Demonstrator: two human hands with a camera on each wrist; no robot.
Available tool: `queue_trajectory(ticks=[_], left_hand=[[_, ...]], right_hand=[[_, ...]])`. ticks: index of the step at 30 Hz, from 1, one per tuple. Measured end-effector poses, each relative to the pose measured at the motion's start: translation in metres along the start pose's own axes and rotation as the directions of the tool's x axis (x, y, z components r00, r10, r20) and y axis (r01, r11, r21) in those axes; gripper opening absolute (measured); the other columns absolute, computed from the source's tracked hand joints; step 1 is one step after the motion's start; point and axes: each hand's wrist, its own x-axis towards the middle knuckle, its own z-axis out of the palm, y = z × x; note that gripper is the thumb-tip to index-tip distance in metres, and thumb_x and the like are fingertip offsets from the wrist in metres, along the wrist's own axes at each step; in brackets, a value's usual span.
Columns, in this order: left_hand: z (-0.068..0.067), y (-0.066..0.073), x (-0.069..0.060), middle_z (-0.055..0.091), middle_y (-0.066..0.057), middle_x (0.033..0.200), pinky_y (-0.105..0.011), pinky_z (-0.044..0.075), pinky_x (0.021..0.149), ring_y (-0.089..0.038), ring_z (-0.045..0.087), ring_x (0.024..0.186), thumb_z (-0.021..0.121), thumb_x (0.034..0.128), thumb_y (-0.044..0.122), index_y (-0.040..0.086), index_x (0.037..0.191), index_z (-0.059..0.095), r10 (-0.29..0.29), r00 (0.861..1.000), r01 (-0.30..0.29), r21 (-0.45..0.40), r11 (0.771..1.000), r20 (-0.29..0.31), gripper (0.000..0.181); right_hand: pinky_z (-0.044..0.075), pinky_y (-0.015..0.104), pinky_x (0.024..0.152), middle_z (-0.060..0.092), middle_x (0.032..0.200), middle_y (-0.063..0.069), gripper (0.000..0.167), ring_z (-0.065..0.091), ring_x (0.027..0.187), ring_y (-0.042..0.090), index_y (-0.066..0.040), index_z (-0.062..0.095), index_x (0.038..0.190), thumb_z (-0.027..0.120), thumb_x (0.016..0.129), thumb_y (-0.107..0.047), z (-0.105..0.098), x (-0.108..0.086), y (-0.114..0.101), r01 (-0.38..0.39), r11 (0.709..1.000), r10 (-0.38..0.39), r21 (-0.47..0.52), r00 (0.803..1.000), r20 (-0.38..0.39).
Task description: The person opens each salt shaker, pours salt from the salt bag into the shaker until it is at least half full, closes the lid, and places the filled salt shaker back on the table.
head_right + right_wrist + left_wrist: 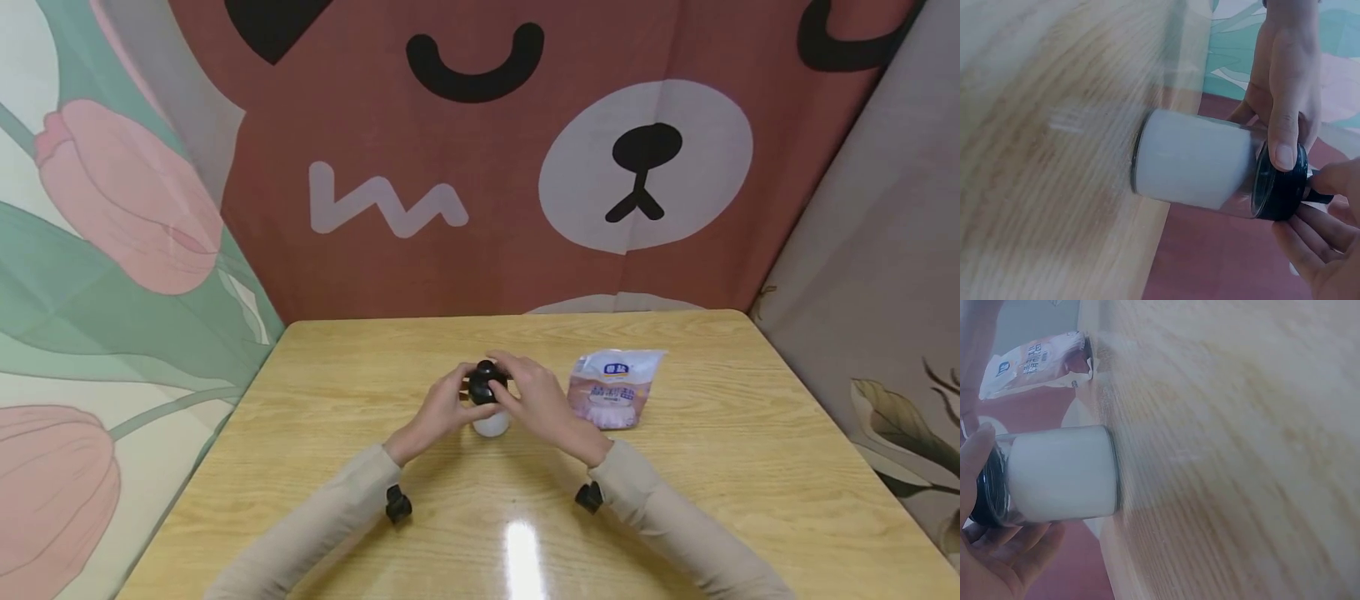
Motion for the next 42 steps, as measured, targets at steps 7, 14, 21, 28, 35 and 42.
queue_trajectory(ticks=[7, 14, 21, 28, 35, 42], left_hand=[[0.000, 0.000, 0.002, 0.059, -0.012, 0.131, -0.028, 0.055, 0.082, -0.019, 0.062, 0.107, 0.079, 0.0856, 0.036, 0.004, 0.139, 0.048, 0.013, 1.000, -0.013, 0.013, 1.000, -0.009, 0.070], [-0.002, -0.002, 0.003, 0.059, -0.012, 0.131, -0.026, 0.055, 0.077, -0.017, 0.062, 0.104, 0.077, 0.0868, 0.039, 0.005, 0.141, 0.047, 0.018, 1.000, -0.018, 0.020, 1.000, -0.001, 0.071], [-0.005, -0.001, 0.003, 0.057, -0.008, 0.133, -0.027, 0.054, 0.083, -0.015, 0.061, 0.109, 0.075, 0.0893, 0.037, 0.006, 0.143, 0.044, 0.028, 0.999, -0.028, 0.009, 1.000, 0.033, 0.069], [-0.008, -0.001, 0.006, 0.051, -0.009, 0.140, -0.037, 0.048, 0.101, -0.020, 0.053, 0.125, 0.073, 0.0910, 0.037, 0.005, 0.146, 0.039, 0.046, 0.997, -0.046, -0.002, 0.999, 0.063, 0.072], [-0.016, -0.001, 0.003, 0.041, -0.012, 0.149, -0.044, 0.044, 0.105, -0.025, 0.045, 0.132, 0.065, 0.0927, 0.051, 0.005, 0.152, 0.032, -0.007, 0.995, 0.001, 0.062, 0.998, 0.101, 0.082], [-0.023, -0.005, 0.000, 0.042, -0.011, 0.147, -0.042, 0.047, 0.102, -0.025, 0.049, 0.128, 0.061, 0.0951, 0.052, 0.006, 0.151, 0.034, 0.018, 0.995, -0.030, 0.125, 0.992, 0.095, 0.078]], right_hand=[[0.058, 0.046, 0.082, 0.070, 0.110, 0.015, 0.049, 0.070, 0.097, 0.029, -0.001, 0.051, 0.135, 0.071, 0.090, 0.002, -0.002, -0.003, 0.009, 0.025, 0.994, -0.024, 0.108, 1.000, -0.010], [0.059, 0.043, 0.081, 0.071, 0.107, 0.014, 0.047, 0.071, 0.094, 0.026, -0.002, 0.052, 0.134, 0.068, 0.091, 0.005, -0.008, -0.003, 0.011, 0.027, 0.989, -0.033, 0.146, 0.999, 0.036], [0.060, 0.043, 0.072, 0.072, 0.102, 0.014, 0.041, 0.071, 0.090, 0.025, -0.003, 0.055, 0.129, 0.066, 0.091, 0.008, -0.012, -0.005, 0.014, 0.025, 0.987, -0.032, 0.156, 0.999, 0.041], [0.060, 0.035, 0.069, 0.071, 0.102, 0.008, 0.026, 0.069, 0.090, 0.021, -0.003, 0.067, 0.114, 0.069, 0.089, 0.006, -0.017, -0.004, 0.021, 0.101, 0.991, -0.102, 0.089, 0.995, -0.002], [0.058, 0.033, 0.068, 0.071, 0.101, 0.006, 0.024, 0.068, 0.090, 0.020, -0.005, 0.071, 0.107, 0.074, 0.086, 0.005, -0.030, -0.002, 0.026, 0.154, 0.988, -0.153, 0.025, 0.988, -0.026], [0.059, 0.039, 0.075, 0.072, 0.099, 0.005, 0.021, 0.068, 0.091, 0.022, -0.005, 0.072, 0.103, 0.075, 0.084, 0.004, -0.044, -0.002, 0.028, 0.151, 0.988, -0.151, -0.021, 0.988, -0.018]])
